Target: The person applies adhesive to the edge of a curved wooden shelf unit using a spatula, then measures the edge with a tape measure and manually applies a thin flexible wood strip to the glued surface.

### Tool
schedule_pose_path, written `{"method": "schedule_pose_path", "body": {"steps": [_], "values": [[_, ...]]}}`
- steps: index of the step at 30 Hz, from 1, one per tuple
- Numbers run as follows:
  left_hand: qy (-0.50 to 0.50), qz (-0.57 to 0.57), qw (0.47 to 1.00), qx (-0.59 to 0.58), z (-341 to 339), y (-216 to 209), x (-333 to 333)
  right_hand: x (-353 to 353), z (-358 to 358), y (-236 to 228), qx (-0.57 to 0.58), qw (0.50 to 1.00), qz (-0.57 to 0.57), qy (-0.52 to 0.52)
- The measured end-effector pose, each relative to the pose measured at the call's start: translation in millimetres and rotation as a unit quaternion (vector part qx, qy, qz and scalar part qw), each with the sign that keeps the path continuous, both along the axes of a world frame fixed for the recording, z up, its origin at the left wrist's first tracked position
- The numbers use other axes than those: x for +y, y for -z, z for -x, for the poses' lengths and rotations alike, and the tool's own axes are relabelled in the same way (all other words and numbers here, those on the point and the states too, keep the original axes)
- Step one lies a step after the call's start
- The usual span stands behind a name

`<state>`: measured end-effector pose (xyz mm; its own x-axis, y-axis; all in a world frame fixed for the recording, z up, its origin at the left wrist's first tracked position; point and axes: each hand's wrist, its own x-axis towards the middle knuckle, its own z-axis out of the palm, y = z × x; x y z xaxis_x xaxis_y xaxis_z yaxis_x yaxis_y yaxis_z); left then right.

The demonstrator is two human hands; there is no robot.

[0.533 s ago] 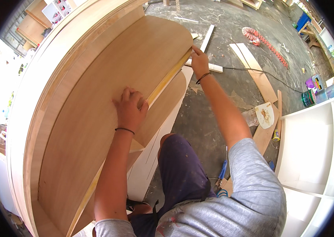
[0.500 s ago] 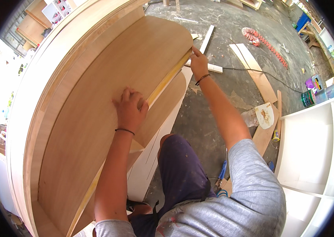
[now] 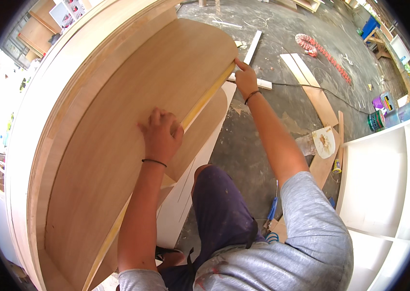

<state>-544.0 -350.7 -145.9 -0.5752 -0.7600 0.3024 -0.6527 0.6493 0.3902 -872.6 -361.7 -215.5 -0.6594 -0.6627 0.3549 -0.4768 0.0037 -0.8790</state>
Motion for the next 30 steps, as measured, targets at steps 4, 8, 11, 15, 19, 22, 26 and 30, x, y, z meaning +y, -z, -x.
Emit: {"method": "schedule_pose_path", "body": {"steps": [4,8,11,15,19,22,26,30], "values": [[0.004,0.011,1.000,-0.001,-9,3,-3,-5,-16,-22,-0.037,0.990,-0.133,-0.014],[0.019,0.052,0.998,-0.023,-4,6,-9,-2,-17,-19,-0.192,0.976,-0.087,-0.052],[0.017,0.057,0.998,0.019,-10,8,-8,12,-49,-54,-0.314,0.942,-0.077,-0.090],[0.026,0.028,0.999,0.034,-7,5,-6,7,-32,-48,-0.325,0.938,-0.089,-0.079],[0.018,0.054,0.998,0.024,-12,4,-6,-3,-38,-49,-0.300,0.945,-0.114,-0.057],[0.007,0.079,0.997,0.012,-7,4,-3,-15,-20,-4,-0.146,0.984,-0.095,-0.039],[0.056,0.009,0.997,0.048,3,16,-10,-15,13,29,-0.072,0.996,-0.034,-0.026],[0.022,0.041,0.999,0.018,-11,13,-10,11,-44,-41,-0.102,0.984,-0.136,-0.051]]}}
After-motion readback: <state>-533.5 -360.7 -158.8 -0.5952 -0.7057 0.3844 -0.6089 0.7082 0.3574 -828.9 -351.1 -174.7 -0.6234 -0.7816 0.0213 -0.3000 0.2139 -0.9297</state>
